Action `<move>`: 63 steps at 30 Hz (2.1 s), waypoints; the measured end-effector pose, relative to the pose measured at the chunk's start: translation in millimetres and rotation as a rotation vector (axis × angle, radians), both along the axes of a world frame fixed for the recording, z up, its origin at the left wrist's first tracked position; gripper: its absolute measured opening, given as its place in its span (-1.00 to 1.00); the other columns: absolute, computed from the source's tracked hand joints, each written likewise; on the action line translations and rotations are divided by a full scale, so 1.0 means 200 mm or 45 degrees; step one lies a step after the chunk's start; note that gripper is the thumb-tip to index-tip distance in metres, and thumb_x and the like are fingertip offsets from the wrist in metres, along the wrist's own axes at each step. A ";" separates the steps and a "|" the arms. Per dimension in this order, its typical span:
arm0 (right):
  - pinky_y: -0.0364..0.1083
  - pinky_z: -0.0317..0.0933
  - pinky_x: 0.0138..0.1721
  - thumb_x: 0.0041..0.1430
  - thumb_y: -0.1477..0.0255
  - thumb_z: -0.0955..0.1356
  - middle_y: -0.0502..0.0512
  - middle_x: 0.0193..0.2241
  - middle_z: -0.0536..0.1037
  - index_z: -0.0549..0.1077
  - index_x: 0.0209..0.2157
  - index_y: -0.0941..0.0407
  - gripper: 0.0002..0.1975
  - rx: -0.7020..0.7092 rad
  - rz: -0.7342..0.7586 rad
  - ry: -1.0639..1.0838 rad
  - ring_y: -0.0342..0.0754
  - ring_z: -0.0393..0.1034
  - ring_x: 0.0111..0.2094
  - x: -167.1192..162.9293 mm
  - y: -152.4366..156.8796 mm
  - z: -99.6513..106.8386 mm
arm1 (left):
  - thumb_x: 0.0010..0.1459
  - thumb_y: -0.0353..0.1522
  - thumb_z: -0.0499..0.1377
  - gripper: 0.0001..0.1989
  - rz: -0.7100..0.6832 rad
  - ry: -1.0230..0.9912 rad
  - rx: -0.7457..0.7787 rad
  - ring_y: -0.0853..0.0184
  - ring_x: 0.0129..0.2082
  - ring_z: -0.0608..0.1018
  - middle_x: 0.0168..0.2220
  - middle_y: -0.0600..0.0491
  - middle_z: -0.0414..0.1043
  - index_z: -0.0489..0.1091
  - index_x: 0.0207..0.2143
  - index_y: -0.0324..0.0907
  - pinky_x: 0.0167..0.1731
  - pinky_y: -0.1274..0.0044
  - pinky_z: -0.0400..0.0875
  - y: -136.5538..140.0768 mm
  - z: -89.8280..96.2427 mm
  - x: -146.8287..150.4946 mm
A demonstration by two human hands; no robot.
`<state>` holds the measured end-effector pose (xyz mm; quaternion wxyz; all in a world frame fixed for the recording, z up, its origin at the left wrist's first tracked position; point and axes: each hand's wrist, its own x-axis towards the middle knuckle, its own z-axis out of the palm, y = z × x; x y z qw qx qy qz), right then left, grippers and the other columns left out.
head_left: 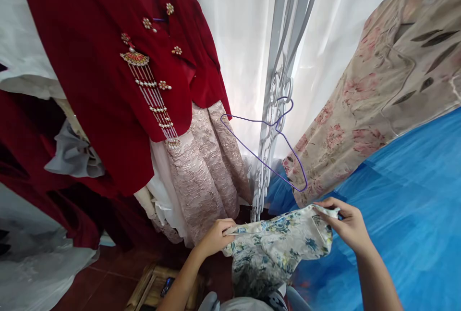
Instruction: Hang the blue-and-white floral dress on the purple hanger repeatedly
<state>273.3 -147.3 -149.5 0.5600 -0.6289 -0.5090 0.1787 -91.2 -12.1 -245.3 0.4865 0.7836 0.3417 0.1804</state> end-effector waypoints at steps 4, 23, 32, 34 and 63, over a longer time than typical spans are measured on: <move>-0.15 0.19 -0.57 -0.10 0.22 0.57 0.04 -0.57 0.54 0.54 -0.49 0.08 -0.73 0.152 -0.153 0.103 -0.08 0.33 -0.57 0.05 0.11 0.01 | 0.19 -0.20 0.22 -0.73 -0.002 -0.154 0.091 0.22 -0.19 0.51 -0.20 -0.05 0.53 0.57 -0.39 -0.21 -0.13 0.48 0.33 0.01 0.11 -0.04; -0.18 0.15 -0.45 0.05 0.18 0.49 -0.03 -0.45 0.47 0.47 -0.31 0.10 -0.69 0.266 0.026 0.302 -0.12 0.29 -0.45 -0.11 0.69 0.28 | -0.07 -0.47 0.11 -0.88 0.270 0.179 0.501 0.34 -0.38 0.38 -0.42 0.13 0.30 0.22 -0.42 -0.16 -0.36 0.55 0.17 0.10 0.22 -0.10; -0.16 0.18 -0.54 -0.05 0.22 0.54 0.03 -0.51 0.58 0.65 -0.20 0.14 -0.62 0.160 0.016 0.128 -0.11 0.35 -0.54 -0.05 0.57 0.42 | -0.02 -0.50 0.04 -0.90 0.222 0.278 0.584 0.26 -0.32 0.45 -0.40 0.05 0.41 0.31 -0.50 -0.18 -0.25 0.50 0.31 0.84 0.30 0.02; -0.09 0.32 -0.35 -0.07 0.22 0.54 0.14 -0.29 0.67 0.67 -0.22 0.13 -0.63 0.188 0.004 0.080 0.02 0.49 -0.32 -0.03 0.58 0.41 | -0.04 -0.51 0.05 -0.89 0.220 0.276 0.579 0.27 -0.35 0.46 -0.42 0.04 0.42 0.33 -0.53 -0.18 -0.26 0.50 0.33 1.00 0.42 0.07; -0.15 0.23 -0.60 -0.22 0.21 0.61 0.06 -0.59 0.56 0.55 -0.49 0.14 -0.65 0.026 -0.120 0.519 -0.09 0.38 -0.61 0.21 0.50 0.61 | 0.38 -0.32 0.03 -0.73 0.184 -0.122 1.330 0.22 -0.10 0.55 -0.14 -0.04 0.56 0.50 -0.07 -0.16 -0.05 0.42 0.37 0.91 1.14 0.52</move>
